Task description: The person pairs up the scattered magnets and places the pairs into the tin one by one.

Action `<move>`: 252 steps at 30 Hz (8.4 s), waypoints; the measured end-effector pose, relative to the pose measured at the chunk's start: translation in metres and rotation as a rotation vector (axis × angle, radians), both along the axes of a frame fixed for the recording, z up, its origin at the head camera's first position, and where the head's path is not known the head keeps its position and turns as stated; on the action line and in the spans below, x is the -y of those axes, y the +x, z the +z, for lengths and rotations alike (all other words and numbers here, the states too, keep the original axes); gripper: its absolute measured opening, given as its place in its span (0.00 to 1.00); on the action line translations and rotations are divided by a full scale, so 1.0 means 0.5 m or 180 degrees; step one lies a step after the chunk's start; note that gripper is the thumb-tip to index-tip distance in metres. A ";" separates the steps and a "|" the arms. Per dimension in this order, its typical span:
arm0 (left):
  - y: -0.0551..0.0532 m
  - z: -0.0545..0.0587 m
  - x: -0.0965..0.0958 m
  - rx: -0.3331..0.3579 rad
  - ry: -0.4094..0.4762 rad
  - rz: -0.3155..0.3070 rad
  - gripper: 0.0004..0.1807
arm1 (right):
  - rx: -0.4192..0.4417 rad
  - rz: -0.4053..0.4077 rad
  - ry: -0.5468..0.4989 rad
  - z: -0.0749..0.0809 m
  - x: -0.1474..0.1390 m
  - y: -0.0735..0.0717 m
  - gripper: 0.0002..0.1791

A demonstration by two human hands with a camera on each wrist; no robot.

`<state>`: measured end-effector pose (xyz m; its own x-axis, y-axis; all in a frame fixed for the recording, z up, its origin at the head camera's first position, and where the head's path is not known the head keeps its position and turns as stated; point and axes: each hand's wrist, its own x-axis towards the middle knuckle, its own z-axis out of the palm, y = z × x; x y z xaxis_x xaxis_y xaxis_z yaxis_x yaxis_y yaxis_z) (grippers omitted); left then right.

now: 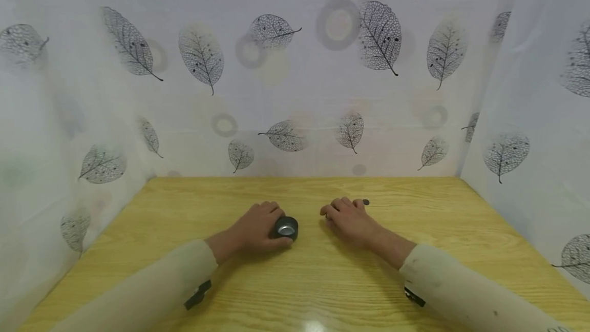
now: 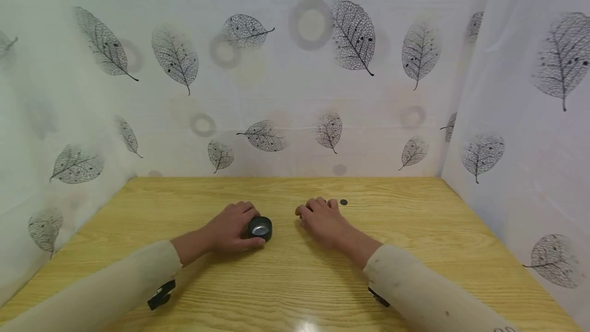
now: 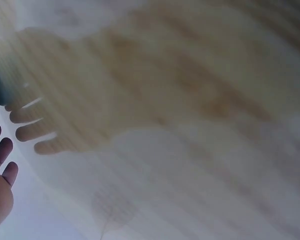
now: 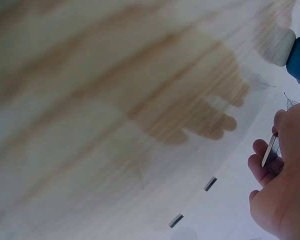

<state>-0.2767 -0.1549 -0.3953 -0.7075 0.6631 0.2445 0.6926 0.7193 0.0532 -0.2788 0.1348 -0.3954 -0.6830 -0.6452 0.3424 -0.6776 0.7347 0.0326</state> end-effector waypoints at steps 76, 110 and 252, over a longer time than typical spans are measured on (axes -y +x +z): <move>-0.011 -0.003 -0.057 0.0153 -0.0069 0.0050 0.35 | 0.0389 0.0662 -0.0011 0.007 0.037 0.005 0.17; -0.011 -0.004 -0.061 0.0150 -0.0220 0.0107 0.37 | 0.0327 0.0514 -0.0101 0.001 0.010 0.002 0.20; -0.012 -0.003 -0.062 0.0185 -0.0123 -0.0015 0.34 | -0.0297 0.1223 0.0037 0.020 0.059 -0.007 0.08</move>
<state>-0.2826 -0.1237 -0.3968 -0.7165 0.6747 0.1772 0.6926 0.7183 0.0658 -0.2822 0.1054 -0.3852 -0.3574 -0.8519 0.3829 -0.8968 0.4274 0.1139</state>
